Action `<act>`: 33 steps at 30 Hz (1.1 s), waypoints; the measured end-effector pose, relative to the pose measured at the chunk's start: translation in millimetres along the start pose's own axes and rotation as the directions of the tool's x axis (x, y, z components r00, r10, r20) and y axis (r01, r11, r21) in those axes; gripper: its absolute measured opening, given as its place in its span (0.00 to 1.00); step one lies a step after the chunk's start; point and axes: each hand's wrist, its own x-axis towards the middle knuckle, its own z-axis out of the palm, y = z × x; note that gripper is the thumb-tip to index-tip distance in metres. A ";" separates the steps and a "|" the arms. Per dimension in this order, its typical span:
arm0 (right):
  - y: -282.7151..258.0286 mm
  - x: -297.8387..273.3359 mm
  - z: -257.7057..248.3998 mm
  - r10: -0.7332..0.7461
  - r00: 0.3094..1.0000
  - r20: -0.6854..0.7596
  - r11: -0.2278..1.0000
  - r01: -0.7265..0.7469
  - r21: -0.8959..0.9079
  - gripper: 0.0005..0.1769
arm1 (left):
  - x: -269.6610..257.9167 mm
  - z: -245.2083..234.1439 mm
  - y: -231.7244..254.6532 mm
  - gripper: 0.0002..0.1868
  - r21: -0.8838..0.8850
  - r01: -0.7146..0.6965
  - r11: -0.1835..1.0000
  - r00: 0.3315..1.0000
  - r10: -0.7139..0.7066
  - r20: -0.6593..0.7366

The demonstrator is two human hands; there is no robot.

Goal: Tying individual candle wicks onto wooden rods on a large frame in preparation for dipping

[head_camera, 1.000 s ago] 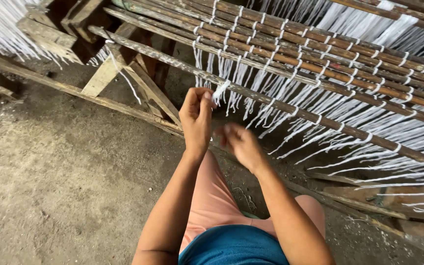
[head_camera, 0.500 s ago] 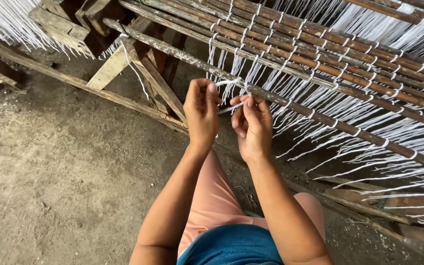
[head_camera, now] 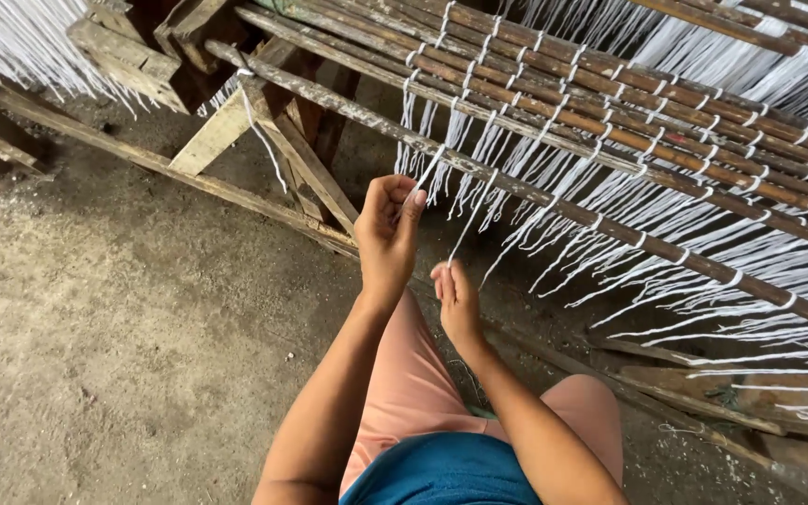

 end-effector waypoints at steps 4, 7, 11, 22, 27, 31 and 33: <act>87.8 -19.5 -5.1 0.439 0.826 0.353 0.873 -0.299 -0.387 0.19 | -1.8 -7.5 -7.5 0.04 0.066 -0.020 0.998 1.000 0.020 0.005; 13.1 -5.8 -3.6 0.267 0.828 0.492 0.949 -0.138 -0.282 0.16 | -2.4 -12.0 -7.1 0.06 0.107 -0.019 0.994 0.999 0.015 0.034; -72.5 37.4 11.9 0.167 0.970 0.178 0.946 -0.209 0.246 0.13 | -3.1 -16.6 -16.0 0.05 0.179 -0.036 0.983 0.997 0.022 0.078; -194.3 57.8 22.4 -0.111 0.983 -0.144 0.889 0.164 0.428 0.13 | 37.7 -21.3 -9.6 0.09 0.235 -0.047 0.971 0.998 0.056 -0.031; -184.3 53.9 24.0 -0.189 0.957 -0.219 0.891 0.261 0.371 0.13 | 37.7 -24.2 -20.0 0.10 0.235 -0.041 0.971 0.997 0.056 -0.056; -157.6 50.9 30.8 -0.211 0.962 -0.171 0.928 0.252 0.274 0.13 | 23.0 -21.9 -33.7 0.08 0.208 0.013 0.978 0.999 -0.007 -0.032; -141.2 47.3 32.7 -0.224 0.969 -0.102 0.959 0.238 0.152 0.15 | 20.0 -20.2 -38.3 0.07 0.227 0.015 0.974 1.000 -0.010 -0.026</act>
